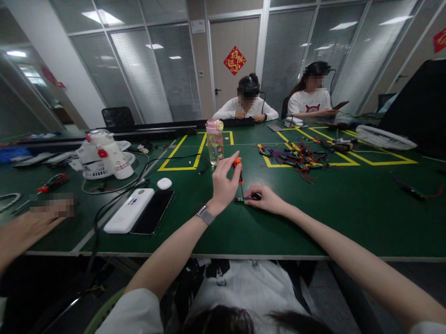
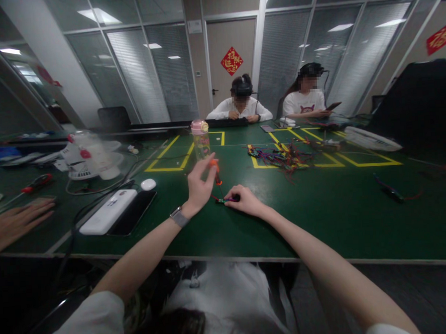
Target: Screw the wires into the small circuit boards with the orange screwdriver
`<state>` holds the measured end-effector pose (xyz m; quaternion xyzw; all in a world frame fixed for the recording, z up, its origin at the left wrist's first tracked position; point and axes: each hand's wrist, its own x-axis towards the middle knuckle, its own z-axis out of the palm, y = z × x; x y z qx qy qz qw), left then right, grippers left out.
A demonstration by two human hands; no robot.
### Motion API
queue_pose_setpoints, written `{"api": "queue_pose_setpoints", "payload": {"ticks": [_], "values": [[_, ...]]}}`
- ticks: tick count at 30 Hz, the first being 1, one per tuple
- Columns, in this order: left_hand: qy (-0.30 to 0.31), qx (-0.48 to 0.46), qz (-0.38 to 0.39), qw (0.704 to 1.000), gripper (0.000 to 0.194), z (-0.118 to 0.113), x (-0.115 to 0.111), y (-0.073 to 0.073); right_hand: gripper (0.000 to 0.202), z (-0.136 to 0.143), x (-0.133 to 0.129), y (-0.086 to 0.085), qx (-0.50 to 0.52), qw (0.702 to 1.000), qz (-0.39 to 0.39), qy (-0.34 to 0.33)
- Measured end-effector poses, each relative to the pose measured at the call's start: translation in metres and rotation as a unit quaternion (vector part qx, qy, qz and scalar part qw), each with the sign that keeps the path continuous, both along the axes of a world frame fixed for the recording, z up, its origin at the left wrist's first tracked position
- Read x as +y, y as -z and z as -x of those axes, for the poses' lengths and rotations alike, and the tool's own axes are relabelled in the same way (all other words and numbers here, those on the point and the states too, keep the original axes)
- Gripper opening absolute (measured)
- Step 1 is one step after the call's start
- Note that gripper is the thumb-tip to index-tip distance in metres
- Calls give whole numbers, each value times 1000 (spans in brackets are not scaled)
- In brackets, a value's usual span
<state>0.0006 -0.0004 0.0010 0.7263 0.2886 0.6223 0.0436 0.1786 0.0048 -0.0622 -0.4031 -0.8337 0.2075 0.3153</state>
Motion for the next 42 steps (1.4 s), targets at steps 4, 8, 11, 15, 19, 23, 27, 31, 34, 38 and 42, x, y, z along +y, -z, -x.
{"api": "queue_pose_setpoints", "payload": {"ticks": [4, 8, 11, 15, 19, 23, 27, 31, 34, 38, 42], "values": [[-33, -3, -11, 999, 24, 0, -1, -1, 8, 0, -1, 0, -3, 1000, 1, 2], [14, 6, 11, 1000, 33, 0, 0, 0, 9, 1, -1, -2, -3, 1000, 1, -3], [36, -6, 20, 999, 33, 0, 0, 0, 9, 1, -1, -2, -7, 1000, 0, -1], [5, -11, -3, 1000, 24, 0, -1, -2, 9, 0, 0, 0, -7, 1000, -2, 2], [-16, 5, 2, 1000, 23, 0, -2, -2, 10, -1, 1, 2, -9, 1000, -4, -1], [27, 6, 21, 999, 33, 0, -1, 1, 10, 0, 1, 1, -7, 1000, -2, -5], [27, -9, 29, 999, 31, 0, 1, 2, 10, 0, 0, 0, -5, 1000, 0, -6], [2, -8, 6, 1000, 25, 0, 0, 1, 10, 0, 0, 0, -6, 1000, 2, -3], [-20, -2, -9, 1000, 21, 0, -1, 1, 9, 0, -1, -1, -5, 1000, 0, 1], [10, 7, -2, 1000, 30, 0, -1, 1, 10, 0, -1, 0, -6, 1000, 0, -1], [42, 0, 11, 999, 35, 1, 0, 2, 11, 0, 0, 1, -5, 1000, 0, -2]]}}
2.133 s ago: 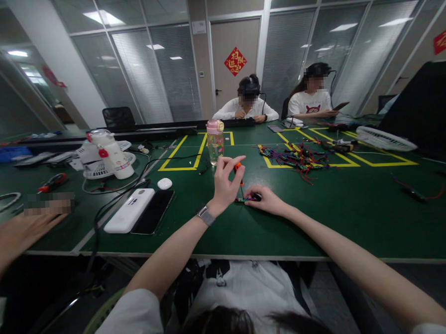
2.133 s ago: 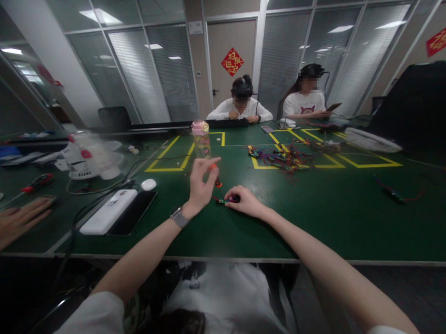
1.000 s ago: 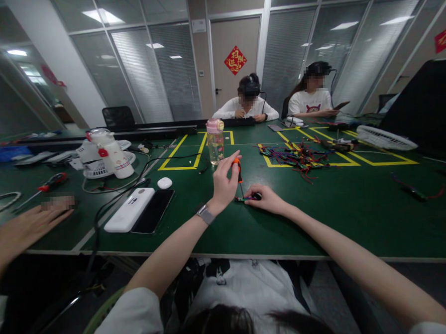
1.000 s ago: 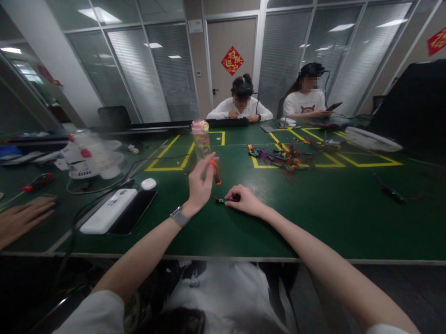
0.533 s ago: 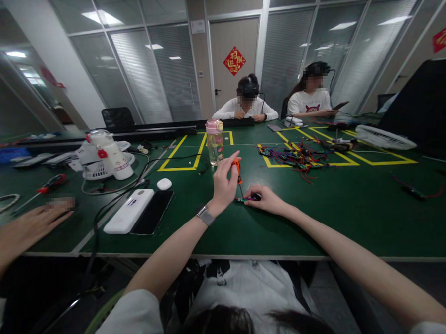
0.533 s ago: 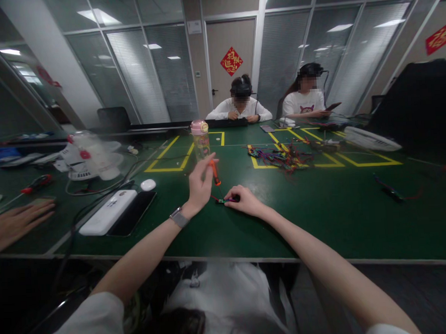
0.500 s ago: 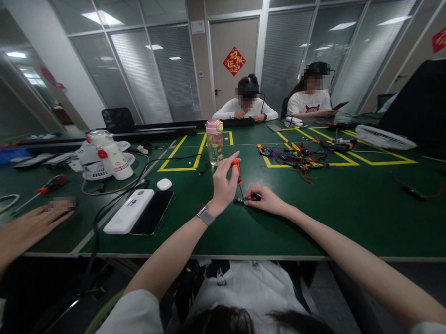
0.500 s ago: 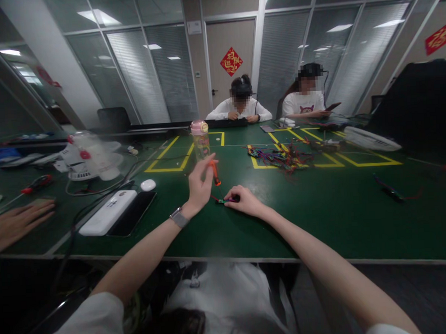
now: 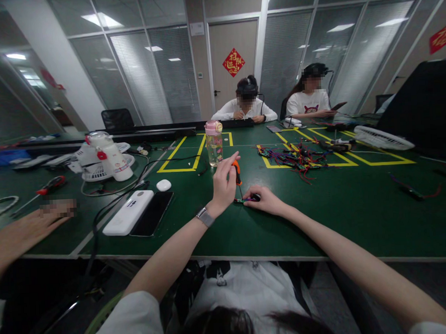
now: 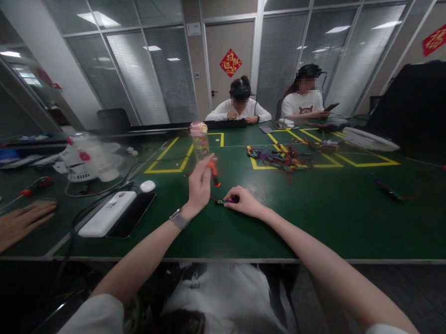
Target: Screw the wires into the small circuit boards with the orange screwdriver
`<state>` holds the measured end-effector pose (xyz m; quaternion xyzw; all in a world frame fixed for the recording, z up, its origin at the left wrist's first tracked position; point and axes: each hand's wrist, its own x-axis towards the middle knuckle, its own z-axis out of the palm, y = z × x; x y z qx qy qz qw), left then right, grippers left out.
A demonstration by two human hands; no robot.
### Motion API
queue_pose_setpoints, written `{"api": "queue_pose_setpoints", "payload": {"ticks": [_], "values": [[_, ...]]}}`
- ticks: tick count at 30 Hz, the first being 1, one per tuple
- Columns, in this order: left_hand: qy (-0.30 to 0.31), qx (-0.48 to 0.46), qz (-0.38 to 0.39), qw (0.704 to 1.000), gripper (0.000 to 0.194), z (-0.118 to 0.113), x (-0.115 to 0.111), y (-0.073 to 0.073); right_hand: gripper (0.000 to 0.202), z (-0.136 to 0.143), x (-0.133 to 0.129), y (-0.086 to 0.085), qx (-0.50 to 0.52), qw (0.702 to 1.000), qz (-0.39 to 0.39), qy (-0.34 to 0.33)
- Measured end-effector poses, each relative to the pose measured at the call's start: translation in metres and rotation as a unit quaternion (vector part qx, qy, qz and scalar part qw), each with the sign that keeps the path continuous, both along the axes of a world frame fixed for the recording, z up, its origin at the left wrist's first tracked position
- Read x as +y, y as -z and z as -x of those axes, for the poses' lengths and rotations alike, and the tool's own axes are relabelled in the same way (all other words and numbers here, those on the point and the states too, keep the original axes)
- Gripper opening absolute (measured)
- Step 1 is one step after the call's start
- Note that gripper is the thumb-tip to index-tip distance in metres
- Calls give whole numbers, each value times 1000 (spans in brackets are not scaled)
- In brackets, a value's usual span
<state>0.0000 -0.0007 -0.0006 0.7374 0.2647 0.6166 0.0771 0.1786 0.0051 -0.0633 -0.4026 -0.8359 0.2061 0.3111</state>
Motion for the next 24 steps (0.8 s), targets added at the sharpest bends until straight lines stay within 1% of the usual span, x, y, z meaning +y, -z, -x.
{"api": "queue_pose_setpoints", "payload": {"ticks": [5, 10, 12, 15, 19, 24], "values": [[-12, -9, 2, 1000, 30, -1, 1, 0, 10, 0, 2, 2, -3, 1000, -3, 1], [-41, -9, -16, 999, 24, -1, -1, -1, 11, -1, 3, 3, -5, 1000, -11, -2], [-36, -1, -12, 999, 26, -1, -1, -1, 11, -1, 2, 2, -3, 1000, -11, -2], [-10, 13, -2, 1000, 33, 0, -1, -1, 10, -1, 1, 2, -2, 1000, -8, 0], [0, 8, -8, 1000, 31, 0, -1, -2, 11, 0, 1, 1, 0, 1000, -3, 3], [-38, 3, -29, 999, 23, -1, -2, -3, 9, 0, 1, 0, -2, 1000, -1, 2]]}}
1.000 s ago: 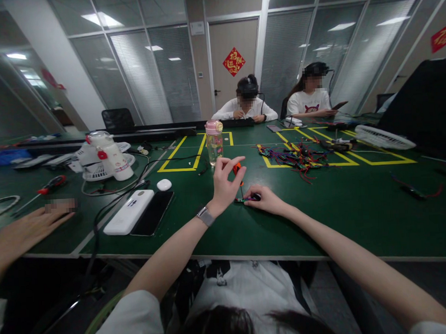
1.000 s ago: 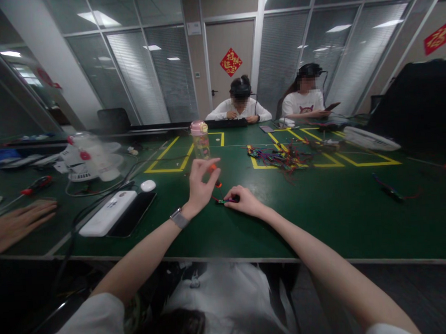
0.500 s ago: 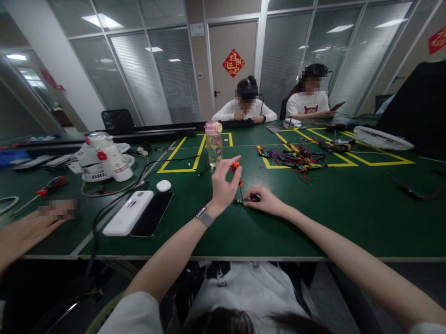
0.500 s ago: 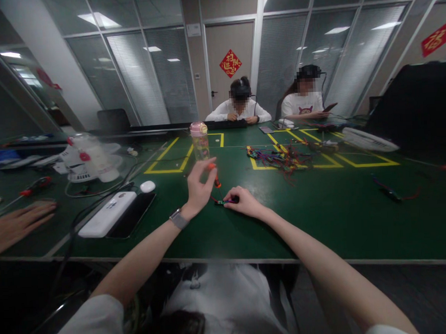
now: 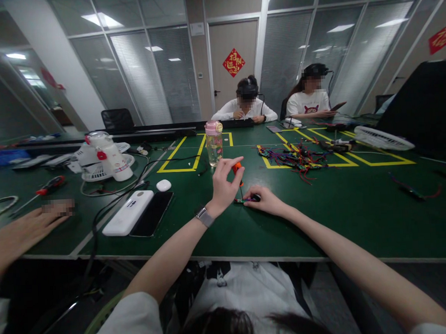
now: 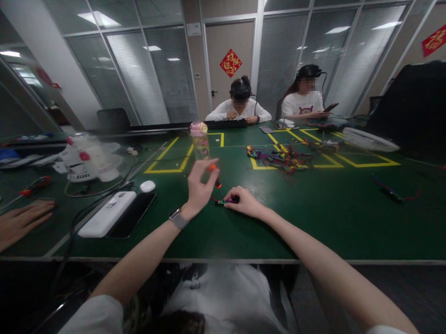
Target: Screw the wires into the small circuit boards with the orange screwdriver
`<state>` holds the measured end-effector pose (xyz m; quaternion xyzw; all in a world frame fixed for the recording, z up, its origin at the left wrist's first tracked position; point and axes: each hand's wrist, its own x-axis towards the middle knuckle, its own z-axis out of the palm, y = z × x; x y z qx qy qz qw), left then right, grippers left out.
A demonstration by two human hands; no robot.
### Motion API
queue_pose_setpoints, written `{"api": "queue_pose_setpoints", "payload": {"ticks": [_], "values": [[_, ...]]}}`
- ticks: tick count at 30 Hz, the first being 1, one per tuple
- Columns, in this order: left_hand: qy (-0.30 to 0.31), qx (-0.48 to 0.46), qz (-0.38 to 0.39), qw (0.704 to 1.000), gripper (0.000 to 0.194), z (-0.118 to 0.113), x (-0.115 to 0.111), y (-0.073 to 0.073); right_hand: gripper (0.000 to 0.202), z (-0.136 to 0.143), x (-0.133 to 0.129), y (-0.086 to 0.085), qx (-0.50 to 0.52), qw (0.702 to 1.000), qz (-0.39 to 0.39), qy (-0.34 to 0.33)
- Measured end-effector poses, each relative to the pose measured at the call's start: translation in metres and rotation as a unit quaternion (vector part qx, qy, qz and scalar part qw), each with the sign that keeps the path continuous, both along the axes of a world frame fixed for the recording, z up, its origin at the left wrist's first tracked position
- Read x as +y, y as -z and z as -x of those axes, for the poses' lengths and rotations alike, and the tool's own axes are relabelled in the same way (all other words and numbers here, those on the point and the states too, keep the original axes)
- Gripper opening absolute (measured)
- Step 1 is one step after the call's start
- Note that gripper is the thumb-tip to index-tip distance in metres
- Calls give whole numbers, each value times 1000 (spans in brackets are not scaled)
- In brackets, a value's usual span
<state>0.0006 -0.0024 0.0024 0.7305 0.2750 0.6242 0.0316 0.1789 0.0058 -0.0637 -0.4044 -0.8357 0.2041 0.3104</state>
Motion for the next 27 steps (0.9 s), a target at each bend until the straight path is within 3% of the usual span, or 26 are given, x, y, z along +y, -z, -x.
{"api": "queue_pose_setpoints", "payload": {"ticks": [3, 9, 16, 22, 27], "values": [[-12, 7, 3, 1000, 23, 0, 0, 1, 9, 0, -1, -1, 0, 1000, 1, 2], [38, 17, 17, 999, 34, 1, -1, 1, 9, 0, -2, -3, 0, 1000, 4, 0], [-10, 8, 3, 1000, 25, 0, 0, 1, 11, 1, -2, -2, -2, 1000, 8, 6], [35, 19, 16, 999, 32, -1, 0, 0, 10, 1, -1, -2, 1, 1000, 5, 0], [-27, -22, -1, 999, 16, 1, 1, -2, 10, 1, -1, -2, -2, 1000, 7, 3]]}}
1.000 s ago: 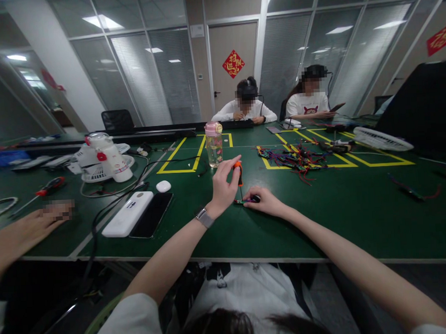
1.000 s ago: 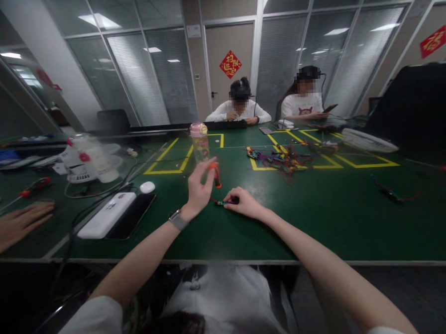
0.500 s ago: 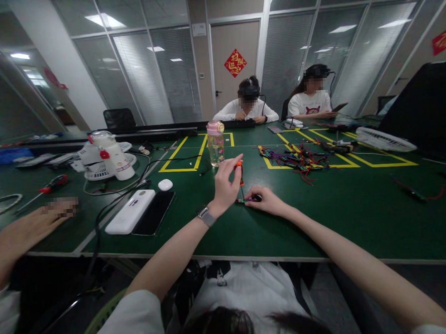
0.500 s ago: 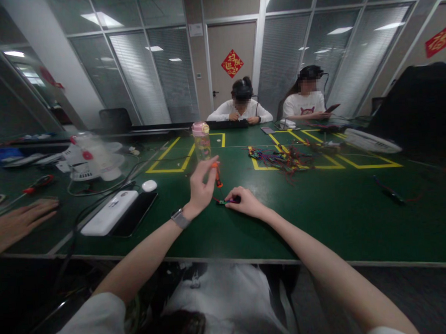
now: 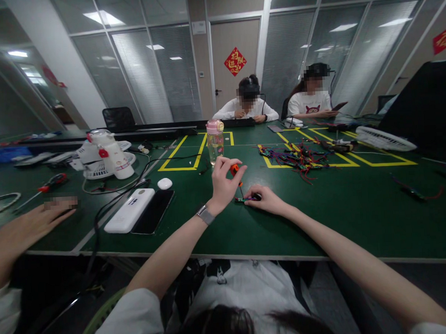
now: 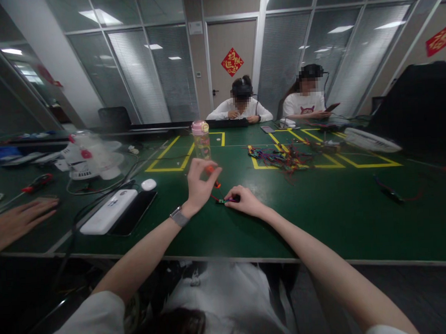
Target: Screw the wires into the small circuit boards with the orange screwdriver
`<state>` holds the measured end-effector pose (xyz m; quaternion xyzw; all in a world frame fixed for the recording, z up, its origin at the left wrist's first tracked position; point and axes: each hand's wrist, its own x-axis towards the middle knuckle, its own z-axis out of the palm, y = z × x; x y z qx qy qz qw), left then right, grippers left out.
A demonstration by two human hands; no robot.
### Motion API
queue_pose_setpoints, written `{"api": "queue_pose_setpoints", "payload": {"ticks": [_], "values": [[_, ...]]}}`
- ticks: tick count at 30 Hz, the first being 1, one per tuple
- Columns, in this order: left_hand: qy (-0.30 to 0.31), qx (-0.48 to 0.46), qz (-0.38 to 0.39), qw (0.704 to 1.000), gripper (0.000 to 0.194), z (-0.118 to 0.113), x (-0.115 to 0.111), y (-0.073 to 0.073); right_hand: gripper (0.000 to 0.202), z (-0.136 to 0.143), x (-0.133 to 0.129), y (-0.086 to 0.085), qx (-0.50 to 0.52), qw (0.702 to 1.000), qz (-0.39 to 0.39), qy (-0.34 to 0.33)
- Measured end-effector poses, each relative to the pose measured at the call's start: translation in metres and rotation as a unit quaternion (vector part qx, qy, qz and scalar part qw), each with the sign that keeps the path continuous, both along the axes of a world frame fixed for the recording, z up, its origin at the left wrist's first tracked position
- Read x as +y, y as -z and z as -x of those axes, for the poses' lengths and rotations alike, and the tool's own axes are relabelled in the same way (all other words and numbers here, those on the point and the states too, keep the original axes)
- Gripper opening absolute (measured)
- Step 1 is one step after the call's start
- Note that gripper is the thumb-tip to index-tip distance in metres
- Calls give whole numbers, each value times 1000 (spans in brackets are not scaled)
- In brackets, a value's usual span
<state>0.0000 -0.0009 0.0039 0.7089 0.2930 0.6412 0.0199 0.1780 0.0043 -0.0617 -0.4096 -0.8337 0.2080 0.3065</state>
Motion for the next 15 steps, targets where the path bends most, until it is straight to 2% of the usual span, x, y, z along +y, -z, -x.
{"api": "queue_pose_setpoints", "payload": {"ticks": [2, 7, 12, 15], "values": [[0, 4, 6, 1000, 17, 1, 1, 0, 9, 0, 0, 0, -1, 1000, 0, 0], [66, 27, 34, 997, 33, 1, 1, 2, 9, 0, 0, -1, -1, 1000, -1, 1], [20, 11, 18, 1000, 21, 0, 0, 1, 9, -1, 0, 0, 0, 1000, 1, 2], [15, 18, 22, 999, 24, 0, 0, 2, 9, -1, 1, 1, 3, 1000, 1, -1]]}}
